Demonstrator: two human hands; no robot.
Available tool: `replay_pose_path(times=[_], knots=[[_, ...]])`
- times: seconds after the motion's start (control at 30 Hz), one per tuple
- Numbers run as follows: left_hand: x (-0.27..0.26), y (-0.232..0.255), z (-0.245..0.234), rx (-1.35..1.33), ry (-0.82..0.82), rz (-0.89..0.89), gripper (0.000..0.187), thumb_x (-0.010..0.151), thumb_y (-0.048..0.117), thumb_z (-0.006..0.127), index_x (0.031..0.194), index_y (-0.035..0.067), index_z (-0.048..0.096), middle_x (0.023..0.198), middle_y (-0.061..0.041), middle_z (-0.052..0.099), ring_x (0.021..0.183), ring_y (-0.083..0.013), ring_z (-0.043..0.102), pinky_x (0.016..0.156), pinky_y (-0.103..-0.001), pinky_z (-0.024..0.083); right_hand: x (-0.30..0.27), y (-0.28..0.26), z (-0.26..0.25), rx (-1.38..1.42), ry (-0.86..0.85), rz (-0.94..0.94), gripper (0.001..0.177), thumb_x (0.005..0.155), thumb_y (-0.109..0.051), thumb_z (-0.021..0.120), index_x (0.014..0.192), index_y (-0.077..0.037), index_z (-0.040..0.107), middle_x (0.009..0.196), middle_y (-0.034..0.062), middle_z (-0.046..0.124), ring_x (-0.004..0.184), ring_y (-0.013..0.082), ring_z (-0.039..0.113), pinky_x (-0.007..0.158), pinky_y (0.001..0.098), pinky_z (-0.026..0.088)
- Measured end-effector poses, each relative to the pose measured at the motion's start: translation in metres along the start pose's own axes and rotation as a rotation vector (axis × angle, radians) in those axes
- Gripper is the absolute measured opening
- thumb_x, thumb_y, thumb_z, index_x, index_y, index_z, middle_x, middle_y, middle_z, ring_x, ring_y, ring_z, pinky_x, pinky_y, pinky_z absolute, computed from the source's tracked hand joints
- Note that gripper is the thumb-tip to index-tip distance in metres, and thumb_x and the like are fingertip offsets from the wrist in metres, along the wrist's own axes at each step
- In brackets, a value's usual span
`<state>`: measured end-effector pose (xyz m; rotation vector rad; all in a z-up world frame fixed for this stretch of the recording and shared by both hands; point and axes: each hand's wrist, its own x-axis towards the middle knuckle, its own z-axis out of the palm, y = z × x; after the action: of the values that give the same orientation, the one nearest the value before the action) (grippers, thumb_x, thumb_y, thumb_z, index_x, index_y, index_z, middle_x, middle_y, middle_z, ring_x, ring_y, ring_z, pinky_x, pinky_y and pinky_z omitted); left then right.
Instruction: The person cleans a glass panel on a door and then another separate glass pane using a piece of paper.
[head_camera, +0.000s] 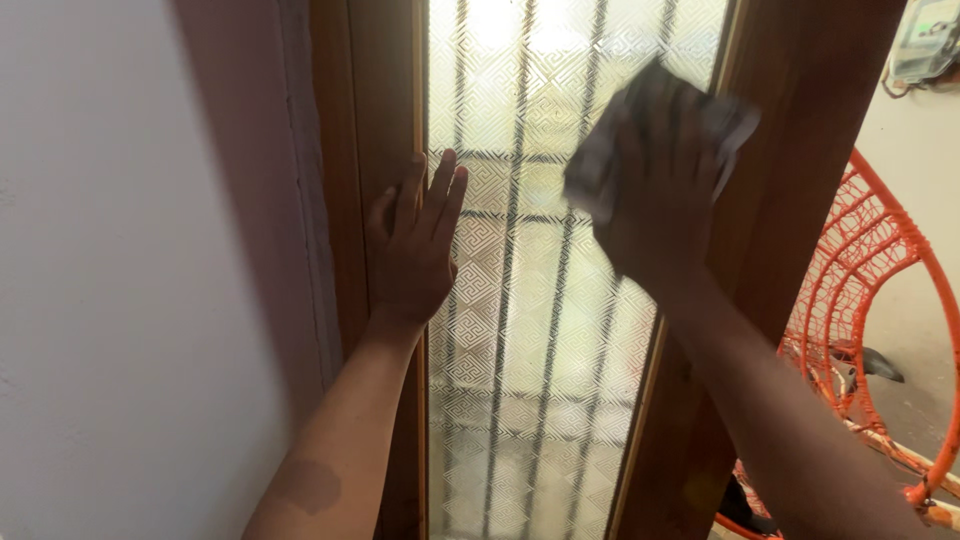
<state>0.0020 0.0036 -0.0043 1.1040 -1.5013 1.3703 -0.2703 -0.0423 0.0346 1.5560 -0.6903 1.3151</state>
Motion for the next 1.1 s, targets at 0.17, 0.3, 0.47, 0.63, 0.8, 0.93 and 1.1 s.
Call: replay_pose_path(times=[0.17, 0.3, 0.47, 0.63, 0.8, 0.93, 1.1], knots=[[-0.002, -0.001, 0.005, 0.013, 0.007, -0.019, 0.071, 0.097, -0.006, 0.045, 0.162, 0.022, 0.04, 0.171, 0.0, 0.034, 0.156, -0.0223, 0.035, 0.122, -0.048, 0.031, 0.079, 0.036, 0.02, -0.061, -0.048, 0.053, 0.069, 0.102, -0.032, 0.066, 0.157, 0.001, 0.041, 0.153, 0.035, 0.035, 0.148, 0.0548, 0.026, 0.121, 0.072, 0.016], [-0.006, -0.002, 0.007, 0.004, 0.097, -0.094, 0.056, 0.108, 0.006, 0.045, 0.162, 0.02, 0.04, 0.17, -0.008, 0.031, 0.156, -0.0266, 0.031, 0.121, -0.052, 0.025, 0.085, 0.017, 0.038, 0.087, -0.028, 0.0, 0.059, 0.102, -0.032, 0.067, 0.154, -0.015, 0.046, 0.15, 0.0264, 0.042, 0.149, 0.0463, 0.031, 0.125, 0.0697, 0.013], [-0.009, -0.004, 0.006, 0.041, 0.116, -0.199, 0.052, 0.111, 0.013, 0.045, 0.162, 0.013, 0.039, 0.17, -0.012, 0.032, 0.156, -0.0278, 0.03, 0.119, -0.052, 0.023, 0.021, -0.017, 0.022, 0.032, -0.144, -0.192, 0.069, 0.099, -0.042, 0.072, 0.162, -0.024, 0.052, 0.16, 0.0252, 0.036, 0.156, 0.0475, 0.025, 0.127, 0.0697, 0.01], [-0.008, -0.005, 0.009, -0.013, 0.133, -0.21, 0.052, 0.111, 0.015, 0.047, 0.162, 0.014, 0.038, 0.169, -0.009, 0.034, 0.155, -0.0273, 0.033, 0.118, -0.051, 0.025, 0.023, 0.001, -0.002, 0.029, -0.247, -0.089, 0.07, 0.093, -0.052, 0.067, 0.153, -0.018, 0.056, 0.164, 0.0312, 0.023, 0.152, 0.0518, 0.016, 0.116, 0.0745, 0.007], [-0.011, -0.007, 0.013, -0.038, 0.121, -0.219, 0.052, 0.111, 0.015, 0.048, 0.162, 0.015, 0.039, 0.169, -0.008, 0.035, 0.153, -0.0282, 0.036, 0.118, -0.051, 0.027, 0.075, 0.004, 0.045, 0.059, -0.09, -0.008, 0.056, 0.114, -0.048, 0.06, 0.158, -0.014, 0.053, 0.171, 0.0268, 0.025, 0.159, 0.0515, 0.014, 0.128, 0.073, 0.012], [-0.011, -0.008, 0.013, -0.002, 0.135, -0.207, 0.053, 0.112, 0.014, 0.051, 0.163, 0.018, 0.039, 0.17, -0.007, 0.033, 0.153, -0.028, 0.037, 0.117, -0.052, 0.028, 0.073, -0.036, 0.059, 0.146, -0.265, 0.013, 0.049, 0.11, -0.052, 0.063, 0.148, -0.022, 0.056, 0.165, 0.0225, 0.032, 0.159, 0.0464, 0.019, 0.13, 0.0713, 0.014], [-0.011, -0.006, 0.008, -0.038, 0.109, -0.19, 0.058, 0.107, 0.01, 0.051, 0.162, 0.023, 0.04, 0.17, -0.012, 0.031, 0.154, -0.0322, 0.035, 0.116, -0.054, 0.028, 0.036, -0.036, 0.036, 0.156, 0.001, -0.245, 0.057, 0.108, -0.049, 0.063, 0.157, -0.02, 0.057, 0.166, 0.026, 0.023, 0.16, 0.0462, 0.013, 0.127, 0.073, 0.013]])
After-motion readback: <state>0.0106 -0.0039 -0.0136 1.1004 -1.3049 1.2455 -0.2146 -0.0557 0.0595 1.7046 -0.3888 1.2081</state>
